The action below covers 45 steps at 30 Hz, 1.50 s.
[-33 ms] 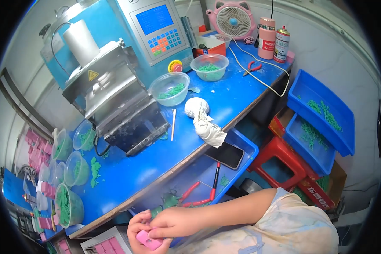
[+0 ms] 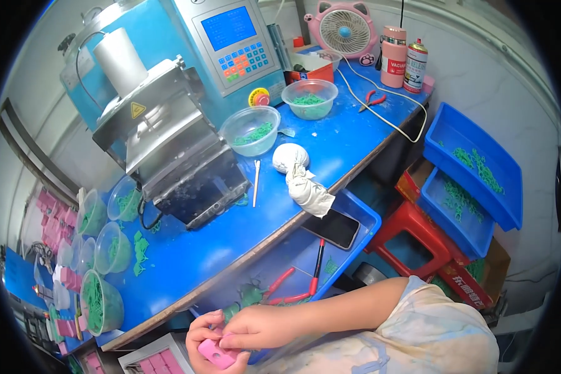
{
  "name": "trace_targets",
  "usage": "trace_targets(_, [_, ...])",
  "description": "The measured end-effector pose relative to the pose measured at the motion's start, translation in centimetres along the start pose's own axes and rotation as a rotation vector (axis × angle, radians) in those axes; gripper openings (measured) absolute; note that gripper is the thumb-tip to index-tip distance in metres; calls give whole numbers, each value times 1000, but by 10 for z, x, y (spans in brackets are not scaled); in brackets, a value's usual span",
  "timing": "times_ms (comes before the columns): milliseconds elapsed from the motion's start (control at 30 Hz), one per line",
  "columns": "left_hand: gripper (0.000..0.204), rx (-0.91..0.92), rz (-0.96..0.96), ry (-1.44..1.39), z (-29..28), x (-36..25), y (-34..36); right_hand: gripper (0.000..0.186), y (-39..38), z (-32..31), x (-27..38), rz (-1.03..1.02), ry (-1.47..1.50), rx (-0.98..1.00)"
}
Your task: The person is preparing jewelry wax models using silicone molds and a wax injection machine, applying liquid to the molds and placing them in the injector.
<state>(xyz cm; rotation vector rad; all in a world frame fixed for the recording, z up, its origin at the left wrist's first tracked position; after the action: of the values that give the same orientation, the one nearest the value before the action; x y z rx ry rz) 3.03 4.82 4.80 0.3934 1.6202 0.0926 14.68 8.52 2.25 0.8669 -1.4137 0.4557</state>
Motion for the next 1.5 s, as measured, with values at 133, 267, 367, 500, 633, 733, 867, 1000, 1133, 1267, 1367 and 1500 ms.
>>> trace_targets(133, [47,-49,40,-279,-1,-7,10,42,2,3,9,23,214,-37])
trace_targets(267, [46,-33,61,-565,1,-17,21,41,2,4,18,-46,470,-67])
trace_targets(367, [43,-43,-11,-888,-4,-14,23,37,-5,5,21,-43,734,-92])
trace_targets(500, [38,-236,-52,-1227,-49,14,27,34,-10,-26,28,37,943,-395])
trace_targets(633, [40,-346,-263,-1085,-45,15,16,38,-2,-52,-27,296,533,-553])
trace_targets(733, [41,-313,-378,-721,-49,22,-1,40,-3,-66,-36,512,519,-548])
trace_targets(867, [48,-262,-347,-164,-59,42,-17,55,-4,-74,-45,513,513,-505])
trace_targets(1000, [48,-320,130,273,-51,35,-8,70,0,-73,-64,576,520,-457])
trace_targets(1133, [55,-389,219,382,-33,32,-3,68,-1,-47,-74,603,634,-372])
trace_targets(1267, [58,-80,346,542,-12,30,-1,45,3,-3,-50,197,402,-222])
trace_targets(1367, [65,-240,309,549,-3,20,-2,42,4,1,-37,220,161,-217])
trace_targets(1500, [61,-24,165,367,-10,23,-1,42,-2,12,-25,240,303,-196])
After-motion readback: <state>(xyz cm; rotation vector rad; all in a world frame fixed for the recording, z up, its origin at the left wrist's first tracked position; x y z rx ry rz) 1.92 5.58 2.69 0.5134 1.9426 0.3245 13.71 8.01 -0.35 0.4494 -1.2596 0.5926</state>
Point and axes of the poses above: each hand's wrist, its own y-axis towards the middle knuckle, its own z-axis out of the palm, x = y × z, the point moved 4 cm from there along y, towards the middle knuckle, and after that the axes turned 2 degrees about -y, right-handed, at the moved point
